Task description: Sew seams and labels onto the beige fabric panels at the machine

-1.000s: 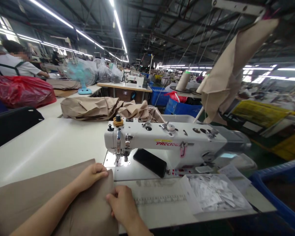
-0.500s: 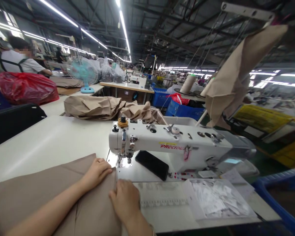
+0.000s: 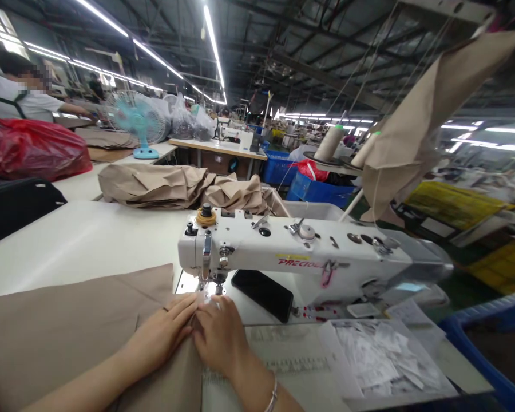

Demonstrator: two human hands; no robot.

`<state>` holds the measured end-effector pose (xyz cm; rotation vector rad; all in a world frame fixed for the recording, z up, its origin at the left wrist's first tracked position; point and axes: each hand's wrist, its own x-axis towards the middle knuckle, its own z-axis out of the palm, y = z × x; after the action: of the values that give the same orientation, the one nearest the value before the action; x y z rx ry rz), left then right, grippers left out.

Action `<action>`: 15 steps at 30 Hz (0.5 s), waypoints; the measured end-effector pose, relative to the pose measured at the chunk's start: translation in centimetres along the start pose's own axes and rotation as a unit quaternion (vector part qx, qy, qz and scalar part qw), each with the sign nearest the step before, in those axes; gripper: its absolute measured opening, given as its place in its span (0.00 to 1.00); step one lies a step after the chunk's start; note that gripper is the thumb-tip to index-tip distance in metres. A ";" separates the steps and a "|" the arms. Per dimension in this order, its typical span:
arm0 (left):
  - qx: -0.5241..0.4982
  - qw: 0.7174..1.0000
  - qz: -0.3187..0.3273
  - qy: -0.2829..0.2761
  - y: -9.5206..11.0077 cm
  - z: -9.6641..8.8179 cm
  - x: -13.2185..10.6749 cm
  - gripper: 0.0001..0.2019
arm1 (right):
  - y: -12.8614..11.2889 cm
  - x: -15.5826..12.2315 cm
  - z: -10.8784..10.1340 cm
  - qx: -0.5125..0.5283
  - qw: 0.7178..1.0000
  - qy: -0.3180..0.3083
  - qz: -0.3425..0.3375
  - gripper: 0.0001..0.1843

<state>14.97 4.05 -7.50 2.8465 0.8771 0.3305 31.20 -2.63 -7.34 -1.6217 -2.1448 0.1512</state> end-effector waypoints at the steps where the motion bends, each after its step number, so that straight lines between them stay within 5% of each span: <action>1: -0.008 1.000 -0.002 0.011 0.1 0.1 -0.5 0.21 | 0.4 0.2 -0.1 -0.006 1.000 -0.002 -0.012 0.14; 8: -0.040 0.997 0.044 -0.054 -1.6 -1.1 0.7 0.25 | 1.8 0.7 1.0 -0.032 0.998 0.055 -0.011 0.16; 15: -0.042 0.995 0.070 -0.061 -2.7 -1.5 1.2 0.25 | 1.6 1.0 0.9 -0.011 0.999 0.049 0.007 0.14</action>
<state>14.14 7.05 -6.41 2.8211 0.6283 0.2024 32.06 -1.06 -8.43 -1.6229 -2.0678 0.0518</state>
